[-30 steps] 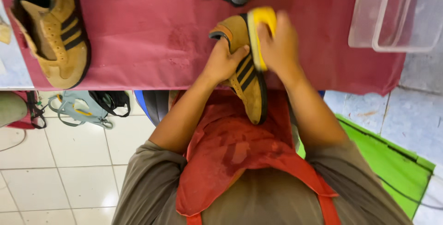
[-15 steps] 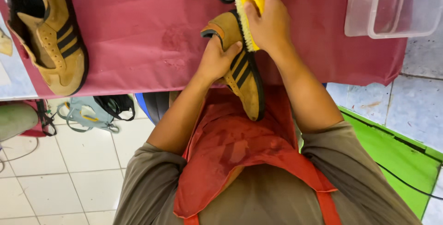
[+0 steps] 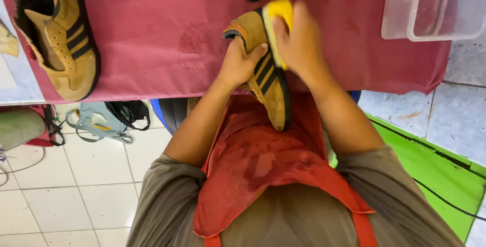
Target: The person cleans a brown and black sneaker by scrubbing the sole and upper with a yellow brush and a toothbrush. They wipe the shoe with a light blue cloth and a gray glove, then place the shoe on a red table.
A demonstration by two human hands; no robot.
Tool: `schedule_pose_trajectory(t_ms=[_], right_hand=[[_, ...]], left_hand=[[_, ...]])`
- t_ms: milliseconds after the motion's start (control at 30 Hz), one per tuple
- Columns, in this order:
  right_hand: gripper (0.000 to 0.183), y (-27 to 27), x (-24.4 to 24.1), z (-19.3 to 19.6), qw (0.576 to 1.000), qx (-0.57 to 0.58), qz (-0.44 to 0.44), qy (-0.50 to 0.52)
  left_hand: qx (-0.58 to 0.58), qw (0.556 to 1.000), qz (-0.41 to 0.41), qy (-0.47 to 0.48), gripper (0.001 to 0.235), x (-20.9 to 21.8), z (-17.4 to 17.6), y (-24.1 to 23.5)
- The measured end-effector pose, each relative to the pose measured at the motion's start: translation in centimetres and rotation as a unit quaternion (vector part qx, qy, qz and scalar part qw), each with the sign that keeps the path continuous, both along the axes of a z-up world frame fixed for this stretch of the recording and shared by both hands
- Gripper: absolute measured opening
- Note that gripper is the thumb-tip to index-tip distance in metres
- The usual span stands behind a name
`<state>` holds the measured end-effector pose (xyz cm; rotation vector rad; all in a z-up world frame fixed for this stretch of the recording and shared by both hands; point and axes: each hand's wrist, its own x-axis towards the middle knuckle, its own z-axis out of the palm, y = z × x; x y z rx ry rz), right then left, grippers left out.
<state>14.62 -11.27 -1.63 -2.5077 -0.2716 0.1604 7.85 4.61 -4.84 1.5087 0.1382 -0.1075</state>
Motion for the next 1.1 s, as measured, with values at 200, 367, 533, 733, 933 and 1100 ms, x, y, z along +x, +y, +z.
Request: schedule_pose_trajectory(t_ms=[200, 367, 533, 733, 933, 1100], right_hand=[[0.028, -0.8, -0.5, -1.4, 0.999, 0.006, -0.030, 0.015], [0.033, 0.4, 1.6, -0.9, 0.999, 0.028, -0.032, 0.002], [0.036, -1.2, -2.2, 1.0, 0.991, -0.010, -0.013, 0.134], [0.036, 1.3, 2.9, -0.8, 0.999, 0.011, -0.043, -0.019], [0.037, -1.9, -3.0, 0.7, 0.995, -0.035, 0.008, 0.096], [0.036, 1.9, 3.5, -0.8, 0.999, 0.010, -0.035, -0.006]], left_hand=[[-0.003, 1.000, -0.008, -0.020, 0.037, 0.0, -0.3, 0.3], [-0.025, 0.999, 0.003, 0.020, 0.033, -0.2, 0.1, 0.2], [-0.048, 0.999, 0.007, 0.023, 0.029, -0.3, -0.9, 0.3], [0.010, 1.000, -0.006, 0.013, 0.034, 0.0, 0.0, 0.0], [-0.009, 1.000, 0.006, -0.004, 0.026, 0.1, -0.5, 0.4], [0.001, 1.000, -0.010, 0.001, 0.036, -0.2, -0.3, 0.2]])
